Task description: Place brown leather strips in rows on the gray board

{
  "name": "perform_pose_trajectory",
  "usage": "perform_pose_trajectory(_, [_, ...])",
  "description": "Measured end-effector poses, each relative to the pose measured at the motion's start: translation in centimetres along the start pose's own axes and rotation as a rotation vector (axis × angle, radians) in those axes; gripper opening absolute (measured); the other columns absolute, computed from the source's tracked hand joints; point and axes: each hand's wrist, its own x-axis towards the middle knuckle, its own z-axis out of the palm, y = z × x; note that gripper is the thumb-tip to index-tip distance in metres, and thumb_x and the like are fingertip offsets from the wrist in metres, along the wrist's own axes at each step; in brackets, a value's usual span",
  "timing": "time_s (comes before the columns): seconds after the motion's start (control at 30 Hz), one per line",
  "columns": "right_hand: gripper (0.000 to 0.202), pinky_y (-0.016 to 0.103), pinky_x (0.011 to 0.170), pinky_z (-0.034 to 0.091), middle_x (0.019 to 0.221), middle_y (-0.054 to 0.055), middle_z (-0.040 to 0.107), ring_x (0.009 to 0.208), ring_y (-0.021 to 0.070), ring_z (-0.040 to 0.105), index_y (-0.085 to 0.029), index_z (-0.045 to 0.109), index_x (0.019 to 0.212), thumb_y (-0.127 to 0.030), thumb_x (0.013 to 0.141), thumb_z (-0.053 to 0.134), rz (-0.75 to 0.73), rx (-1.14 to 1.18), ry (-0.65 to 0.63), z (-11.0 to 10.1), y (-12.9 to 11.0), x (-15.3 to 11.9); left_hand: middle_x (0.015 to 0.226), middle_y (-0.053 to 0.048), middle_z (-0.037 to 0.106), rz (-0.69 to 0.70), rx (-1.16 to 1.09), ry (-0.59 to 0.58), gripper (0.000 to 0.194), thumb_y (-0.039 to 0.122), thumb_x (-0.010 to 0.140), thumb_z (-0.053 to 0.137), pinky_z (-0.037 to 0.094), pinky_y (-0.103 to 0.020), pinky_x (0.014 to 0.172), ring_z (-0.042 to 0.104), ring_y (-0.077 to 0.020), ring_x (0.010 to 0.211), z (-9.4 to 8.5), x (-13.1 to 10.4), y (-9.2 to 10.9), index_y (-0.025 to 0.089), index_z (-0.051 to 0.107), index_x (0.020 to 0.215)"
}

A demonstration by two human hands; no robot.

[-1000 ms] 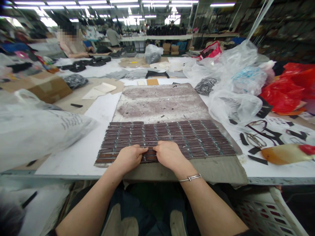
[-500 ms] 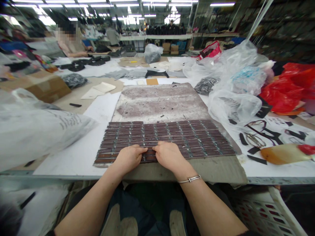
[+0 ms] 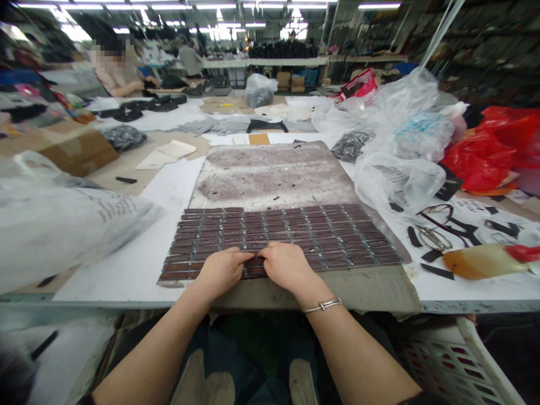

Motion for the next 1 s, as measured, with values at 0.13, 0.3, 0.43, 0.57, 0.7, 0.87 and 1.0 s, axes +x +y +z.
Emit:
perform_pose_trajectory(0.13, [0.038,0.027,0.072,0.043,0.102,0.002,0.066,0.089,0.0172,0.061,-0.031,0.065,0.111,-0.020,0.087,0.037,0.003,0.001,-0.003,0.0,-0.1,0.0,0.094,-0.003,0.067,-0.011,-0.009,-0.010,0.041,0.017,0.084,0.037,0.048,-0.028,0.073,0.063,-0.0180,0.085,-0.1,0.1,0.1,0.030,0.066,0.110])
perform_pose_trajectory(0.3, [0.039,0.028,0.074,0.044,0.101,0.002,0.066,0.089,0.0179,0.061,-0.031,0.065,0.111,-0.020,0.087,0.037,-0.001,0.005,-0.003,0.2,0.0,0.1,0.093,-0.003,0.067,-0.012,-0.010,-0.012,0.041,0.018,0.083,0.037,0.048,-0.028,0.072,0.064,-0.0184,0.083,-0.1,0.1,0.1,0.030,0.066,0.110])
perform_pose_trajectory(0.43, [0.037,0.027,0.072,0.044,0.099,0.002,0.066,0.088,0.0180,0.061,-0.031,0.066,0.109,-0.020,0.087,0.038,-0.001,0.002,0.013,0.2,0.0,0.1,0.093,-0.003,0.067,-0.002,-0.007,0.001,0.041,0.017,0.083,0.037,0.049,-0.031,0.071,0.064,-0.0198,0.083,0.0,0.1,0.1,0.030,0.067,0.109])
perform_pose_trajectory(0.57, [0.037,0.026,0.072,0.043,0.101,0.002,0.066,0.089,0.0167,0.061,-0.031,0.065,0.111,-0.020,0.087,0.039,0.002,0.008,0.000,0.0,0.1,-0.1,0.094,-0.003,0.067,-0.006,-0.011,0.009,0.041,0.017,0.083,0.038,0.049,-0.030,0.072,0.064,-0.0195,0.084,0.1,0.1,0.1,0.030,0.067,0.109])
perform_pose_trajectory(0.7, [0.037,0.026,0.071,0.042,0.099,0.002,0.066,0.088,0.0163,0.061,-0.030,0.066,0.110,-0.021,0.087,0.039,0.037,-0.001,0.015,-0.2,0.7,-0.5,0.092,-0.004,0.067,-0.021,-0.012,0.019,0.041,0.018,0.084,0.038,0.048,-0.029,0.073,0.064,-0.0186,0.085,-0.1,-0.1,-0.1,0.029,0.065,0.112])
perform_pose_trajectory(0.87, [0.034,0.025,0.069,0.042,0.096,0.003,0.066,0.086,0.0163,0.061,-0.027,0.070,0.100,-0.021,0.086,0.040,0.045,-0.030,-0.012,-0.3,1.1,-0.6,0.091,-0.004,0.067,-0.049,0.029,-0.002,0.040,0.019,0.085,0.038,0.047,-0.029,0.071,0.064,-0.0192,0.083,-0.4,-0.2,-0.2,0.028,0.066,0.112])
perform_pose_trajectory(1.0, [0.032,0.024,0.068,0.042,0.094,0.003,0.067,0.085,0.0164,0.061,-0.025,0.071,0.095,-0.020,0.085,0.041,0.041,-0.008,0.019,-0.1,1.0,-0.4,0.091,-0.005,0.067,-0.041,0.029,-0.002,0.040,0.018,0.084,0.039,0.048,-0.029,0.070,0.064,-0.0199,0.083,-0.4,0.0,-0.1,0.027,0.067,0.110])
